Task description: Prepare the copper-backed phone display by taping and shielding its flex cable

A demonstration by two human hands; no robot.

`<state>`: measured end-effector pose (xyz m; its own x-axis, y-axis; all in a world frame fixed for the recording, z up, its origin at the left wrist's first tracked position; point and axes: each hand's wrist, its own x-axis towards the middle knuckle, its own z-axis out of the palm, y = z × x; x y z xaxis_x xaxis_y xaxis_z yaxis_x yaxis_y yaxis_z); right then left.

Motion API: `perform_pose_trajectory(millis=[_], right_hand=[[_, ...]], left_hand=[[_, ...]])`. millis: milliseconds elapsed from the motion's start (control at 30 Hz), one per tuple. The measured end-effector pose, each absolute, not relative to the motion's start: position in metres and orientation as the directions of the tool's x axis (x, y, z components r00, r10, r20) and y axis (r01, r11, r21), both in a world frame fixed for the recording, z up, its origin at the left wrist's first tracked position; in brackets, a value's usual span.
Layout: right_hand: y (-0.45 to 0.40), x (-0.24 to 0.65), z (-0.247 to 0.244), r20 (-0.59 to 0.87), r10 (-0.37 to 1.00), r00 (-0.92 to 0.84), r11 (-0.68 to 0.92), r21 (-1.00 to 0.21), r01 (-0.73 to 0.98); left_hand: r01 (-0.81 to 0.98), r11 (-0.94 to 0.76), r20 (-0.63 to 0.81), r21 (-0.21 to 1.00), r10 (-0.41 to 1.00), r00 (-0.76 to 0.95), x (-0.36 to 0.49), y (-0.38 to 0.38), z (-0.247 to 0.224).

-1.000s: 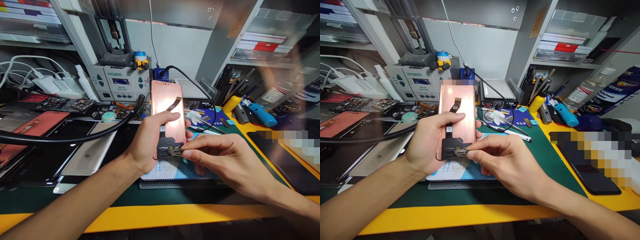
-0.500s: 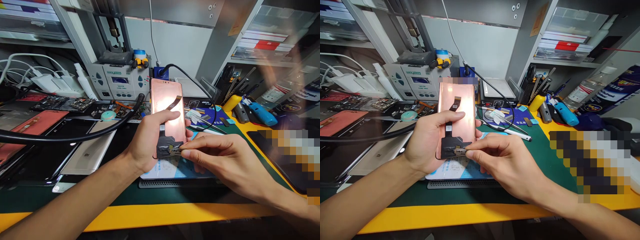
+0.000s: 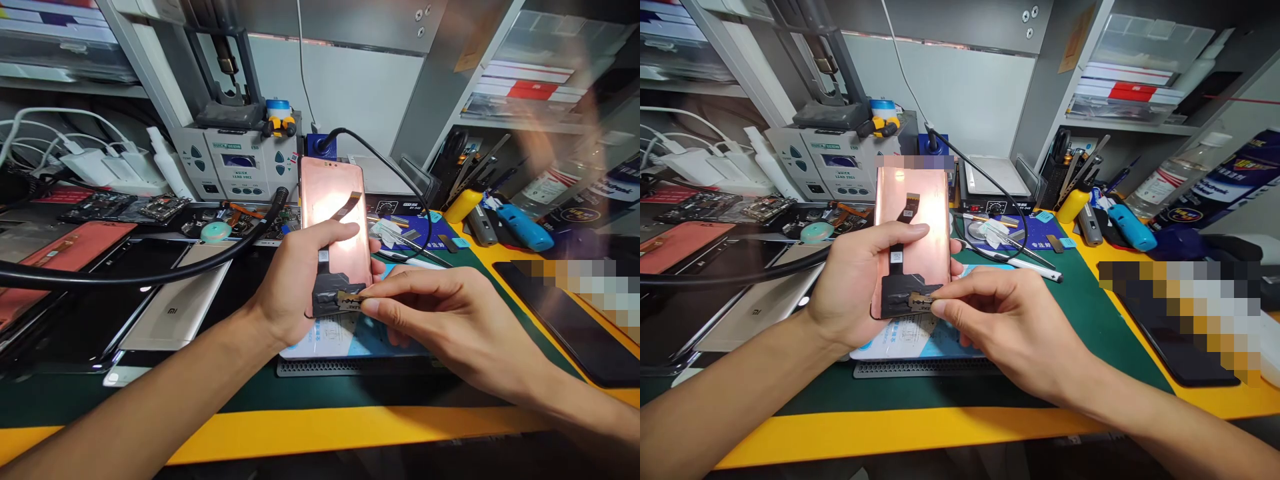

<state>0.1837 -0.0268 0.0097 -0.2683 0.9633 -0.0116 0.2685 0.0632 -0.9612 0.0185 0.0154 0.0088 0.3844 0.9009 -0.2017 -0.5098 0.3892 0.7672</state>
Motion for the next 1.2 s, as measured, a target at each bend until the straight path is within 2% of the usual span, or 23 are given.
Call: perform_pose_trajectory(millis=[400, 667, 1200], right_hand=[[-0.0263, 0.1873, 0.0097, -0.057, 0.953, -0.298, 0.025, -0.964, 0.263], [-0.0272, 0.1836, 0.0087, -0.011, 0.962, -0.274, 0.055, -0.971, 0.234], [-0.0274, 0.1815, 0.0061, -0.014, 0.972, -0.236, 0.065, -0.944, 0.324]], left_hand=[[-0.508, 0.399, -0.229, 0.764, 0.903, 0.364, 0.0188, 0.0153, 0.0098], [-0.504, 0.392, -0.194, 0.769, 0.896, 0.4, 0.0167, 0.0163, 0.0063], [-0.514, 0.389, -0.225, 0.765, 0.908, 0.353, 0.0209, 0.015, 0.0099]])
